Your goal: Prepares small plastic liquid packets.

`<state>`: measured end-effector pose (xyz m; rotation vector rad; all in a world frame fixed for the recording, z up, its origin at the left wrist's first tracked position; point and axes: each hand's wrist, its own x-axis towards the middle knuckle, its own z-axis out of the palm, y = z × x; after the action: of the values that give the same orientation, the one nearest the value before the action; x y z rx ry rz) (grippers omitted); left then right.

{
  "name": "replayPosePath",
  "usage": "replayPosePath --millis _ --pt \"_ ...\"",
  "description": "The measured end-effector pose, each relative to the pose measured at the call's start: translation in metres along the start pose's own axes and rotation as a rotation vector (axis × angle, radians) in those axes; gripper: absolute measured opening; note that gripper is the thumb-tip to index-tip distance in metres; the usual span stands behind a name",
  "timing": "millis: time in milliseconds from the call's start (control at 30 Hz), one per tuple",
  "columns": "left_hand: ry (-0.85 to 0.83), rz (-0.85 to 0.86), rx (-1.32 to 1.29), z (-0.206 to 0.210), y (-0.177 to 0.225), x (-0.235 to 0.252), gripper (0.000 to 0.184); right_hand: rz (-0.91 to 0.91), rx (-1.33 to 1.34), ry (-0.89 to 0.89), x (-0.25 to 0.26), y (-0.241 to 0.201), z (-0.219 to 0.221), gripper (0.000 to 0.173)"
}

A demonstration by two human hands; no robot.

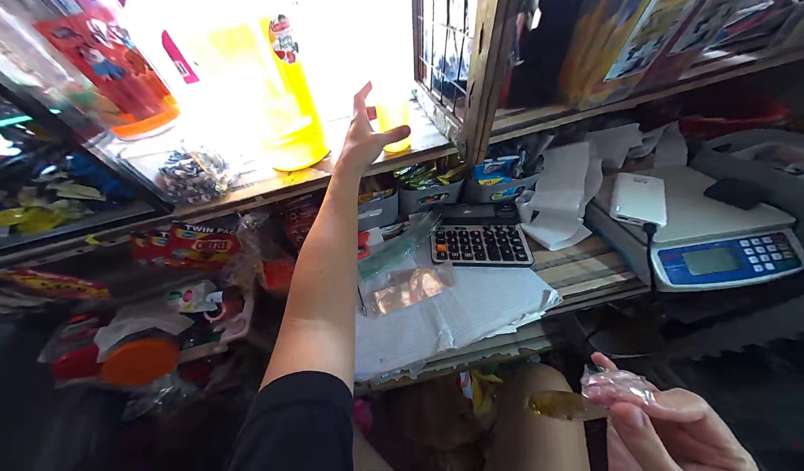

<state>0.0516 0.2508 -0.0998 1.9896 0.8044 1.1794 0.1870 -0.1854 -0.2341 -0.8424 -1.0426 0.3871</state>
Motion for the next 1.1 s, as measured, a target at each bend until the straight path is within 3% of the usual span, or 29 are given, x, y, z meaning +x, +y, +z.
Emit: replayPosePath --millis 833,1000,1067,1100 --pt "-0.054 0.023 -0.122 -0.002 0.0 0.003 0.107 0.025 -0.056 0.038 -0.001 0.006 0.002 0.011" --pt "0.271 0.234 -0.002 0.001 -0.006 -0.001 0.067 0.072 -0.053 0.072 0.006 0.003 0.006 0.011" --pt "0.392 0.321 0.042 0.018 0.01 -0.029 0.052 0.088 -0.013 0.091 0.008 0.0 0.004 0.01" --pt "0.361 0.349 0.037 0.03 0.025 -0.054 0.044 0.097 0.009 0.092 0.01 -0.002 0.002 0.01"
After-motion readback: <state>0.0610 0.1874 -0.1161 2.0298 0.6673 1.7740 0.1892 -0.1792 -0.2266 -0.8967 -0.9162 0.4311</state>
